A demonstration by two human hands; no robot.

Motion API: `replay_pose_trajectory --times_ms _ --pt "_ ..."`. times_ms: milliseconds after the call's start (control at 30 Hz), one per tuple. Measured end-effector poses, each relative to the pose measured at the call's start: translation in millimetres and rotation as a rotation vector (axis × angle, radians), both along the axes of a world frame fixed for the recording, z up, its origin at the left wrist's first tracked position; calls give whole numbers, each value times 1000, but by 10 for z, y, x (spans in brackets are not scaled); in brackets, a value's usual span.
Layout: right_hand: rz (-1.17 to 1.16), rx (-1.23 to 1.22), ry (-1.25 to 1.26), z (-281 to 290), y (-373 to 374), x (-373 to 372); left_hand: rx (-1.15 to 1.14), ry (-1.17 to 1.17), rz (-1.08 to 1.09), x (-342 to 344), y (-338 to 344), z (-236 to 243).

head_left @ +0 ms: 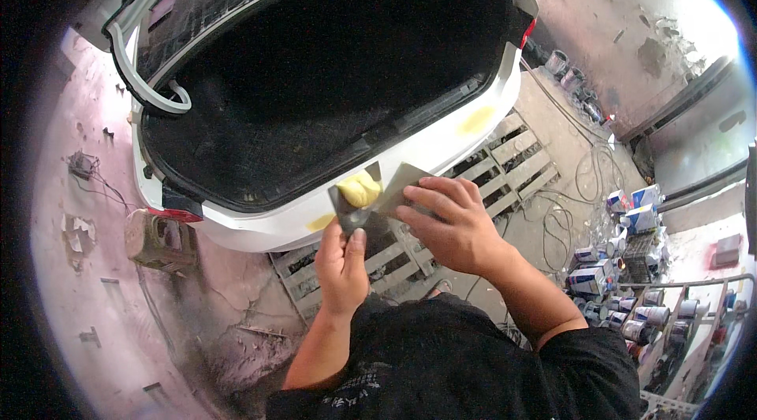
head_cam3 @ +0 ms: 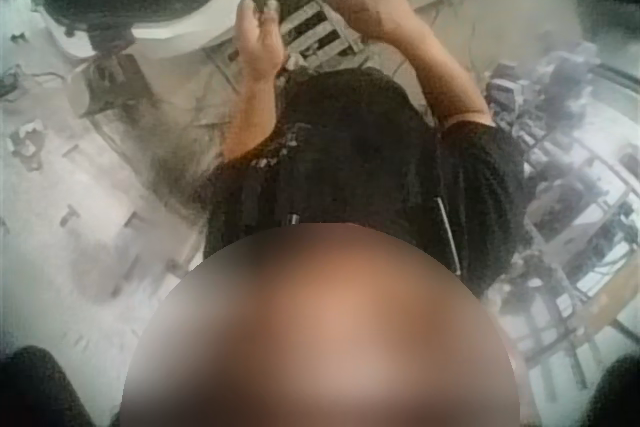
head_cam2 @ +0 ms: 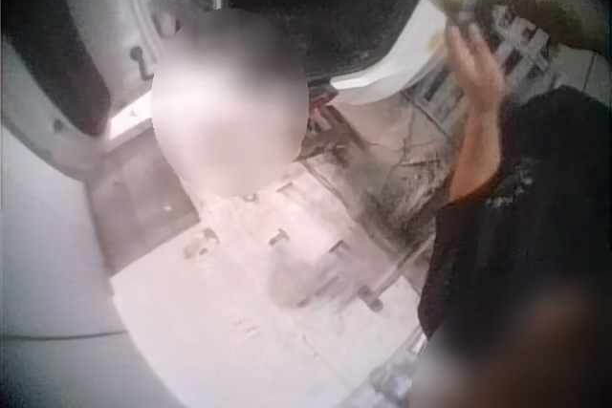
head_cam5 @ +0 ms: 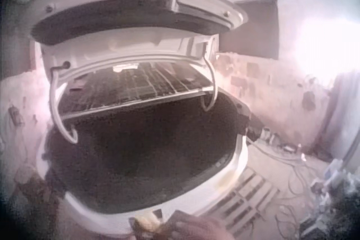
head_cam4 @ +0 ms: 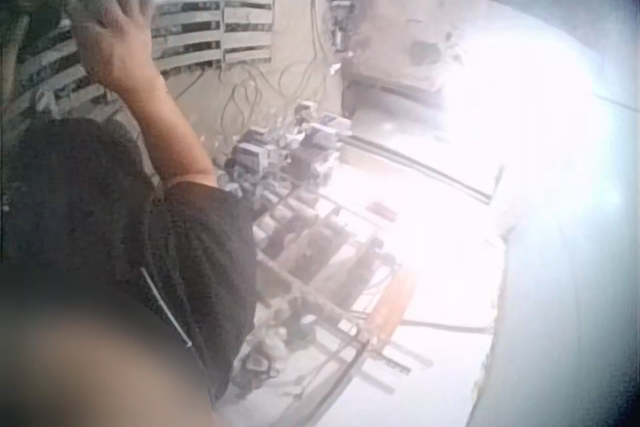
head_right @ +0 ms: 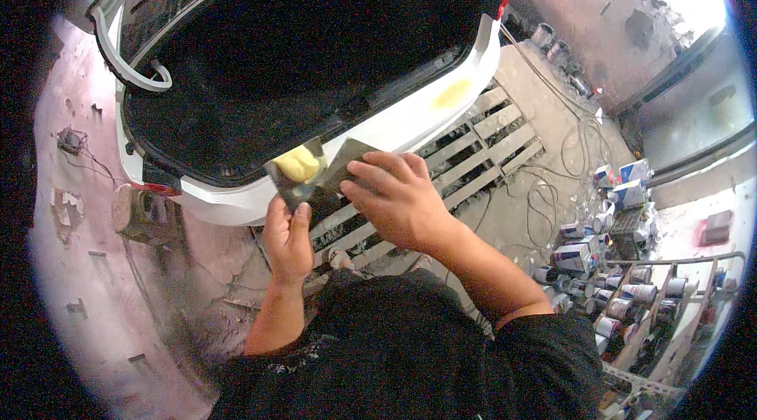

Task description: The person applies yellow body filler to the rear bumper of a white car using a metal spreader. They spread the filler in smooth strokes along the bumper surface, then use their finger to smooth the edges and blend the filler into the surrounding area.

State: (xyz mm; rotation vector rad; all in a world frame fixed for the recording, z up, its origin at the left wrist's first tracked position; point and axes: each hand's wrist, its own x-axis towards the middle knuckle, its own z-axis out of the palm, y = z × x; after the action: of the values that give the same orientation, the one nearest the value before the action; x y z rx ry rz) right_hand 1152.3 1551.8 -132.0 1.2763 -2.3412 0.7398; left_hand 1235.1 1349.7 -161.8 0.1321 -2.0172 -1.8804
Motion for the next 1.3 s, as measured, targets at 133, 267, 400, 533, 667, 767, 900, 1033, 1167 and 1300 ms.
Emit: replay_pose_trajectory --times_ms 133,267,400,533,667,767,900,1033,1167,1300 --pt "102 -421 -605 -101 386 -46 40 67 162 -16 28 -9" --pt "297 -849 -1321 -305 608 -158 803 -46 -137 59 8 -86" --pt "397 -1040 -1660 -491 566 -228 941 -213 -179 173 79 -290" --pt "390 -1087 -1702 -642 313 -280 931 -265 -246 117 -46 -466" --pt "17 -773 -1512 -794 -28 -326 884 -339 -254 -51 -427 -608" --pt "-110 -738 -1450 -872 -304 -293 897 -464 -187 -141 -767 -771" --pt "-248 -734 -1408 -933 -725 -220 932 -484 -254 -178 -1300 -939" --pt "-348 -767 -1467 -977 -1023 -108 882 -537 -292 -211 -1709 -1020" --pt "-423 -753 -1499 -1027 -1111 -45 887 -550 -270 -245 -1849 -1028" --pt "-444 -687 -1492 -1110 -1081 -129 876 -556 -232 -283 -1834 -1021"
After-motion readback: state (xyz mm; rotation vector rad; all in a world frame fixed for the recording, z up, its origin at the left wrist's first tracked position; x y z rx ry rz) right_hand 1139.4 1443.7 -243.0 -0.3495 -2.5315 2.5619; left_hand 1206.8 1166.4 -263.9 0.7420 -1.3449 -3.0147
